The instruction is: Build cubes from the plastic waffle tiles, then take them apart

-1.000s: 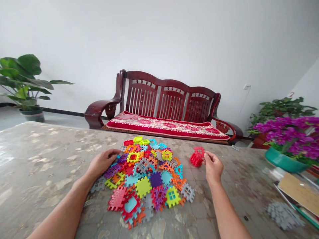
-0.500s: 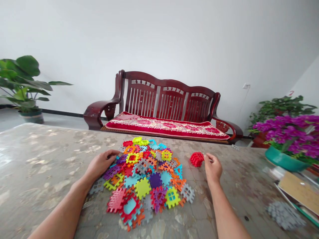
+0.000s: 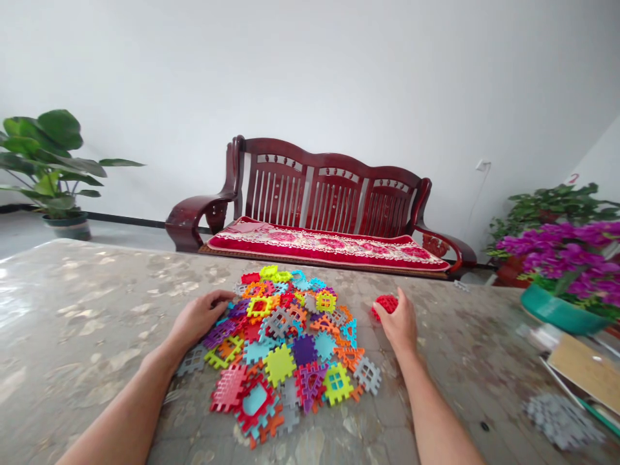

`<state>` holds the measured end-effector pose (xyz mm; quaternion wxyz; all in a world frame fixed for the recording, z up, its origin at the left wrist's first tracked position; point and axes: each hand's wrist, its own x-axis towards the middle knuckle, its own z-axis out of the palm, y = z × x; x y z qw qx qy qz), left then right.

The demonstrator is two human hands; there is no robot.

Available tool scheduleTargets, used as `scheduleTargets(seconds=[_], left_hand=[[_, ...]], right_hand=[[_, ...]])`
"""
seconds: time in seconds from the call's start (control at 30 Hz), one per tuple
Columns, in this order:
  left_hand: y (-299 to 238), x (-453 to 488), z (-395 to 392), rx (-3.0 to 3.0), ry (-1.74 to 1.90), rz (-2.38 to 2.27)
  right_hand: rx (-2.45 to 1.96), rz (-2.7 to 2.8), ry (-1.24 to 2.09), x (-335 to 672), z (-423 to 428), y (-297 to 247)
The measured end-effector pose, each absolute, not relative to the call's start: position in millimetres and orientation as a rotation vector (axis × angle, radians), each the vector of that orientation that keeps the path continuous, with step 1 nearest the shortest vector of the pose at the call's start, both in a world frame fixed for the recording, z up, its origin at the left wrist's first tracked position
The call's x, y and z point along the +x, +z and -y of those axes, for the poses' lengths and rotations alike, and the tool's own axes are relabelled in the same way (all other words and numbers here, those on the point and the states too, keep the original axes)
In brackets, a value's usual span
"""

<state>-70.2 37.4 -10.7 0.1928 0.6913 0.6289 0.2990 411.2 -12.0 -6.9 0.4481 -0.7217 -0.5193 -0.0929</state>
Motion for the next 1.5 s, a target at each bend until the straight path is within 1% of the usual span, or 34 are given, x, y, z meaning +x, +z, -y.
scheduleTargets(seconds=[0.2,0.53,0.7,0.8,0.9,1.07,1.17,1.3,1.4,1.5], left_hand=[[-10.2,-69.7,-37.2,1.931,0.825,-1.782],[-12.1,-70.4,-38.9,1.932,0.830,-1.777],[-9.4,-68.1,-36.8,1.911,0.833,-1.776],[-8.2,-66.9,-35.5,1.919,0.837,-1.782],[-7.3,-66.1,-34.6,1.927,0.831,-1.787],[-6.8,-65.6,-34.0,1.934,0.853,-1.752],[-8.4,-66.1,-34.9,1.926,0.848,-1.763],[-11.3,-66.9,-36.5,1.905,0.853,-1.787],[-12.1,-66.9,-36.9,1.912,0.858,-1.778],[-11.8,-66.7,-36.7,1.922,0.861,-1.765]], right_hand=[[-1.798,1.294,-0.154,410.0,10.9,-8.9],[-1.735,1.394,-0.243,406.0,10.1,-12.1],[-1.763,1.389,-0.394,398.2,18.8,0.7],[-1.660,1.435,-0.432,385.7,26.6,9.4],[-1.417,1.614,-0.256,362.3,35.1,15.2],[-1.184,2.026,0.398,315.7,53.6,32.5],[-1.159,2.254,0.638,298.9,64.8,47.9],[-1.210,2.493,0.747,289.9,74.8,57.0],[-1.224,2.586,0.725,287.2,77.3,53.0],[-1.232,2.556,0.672,287.0,76.2,48.7]])
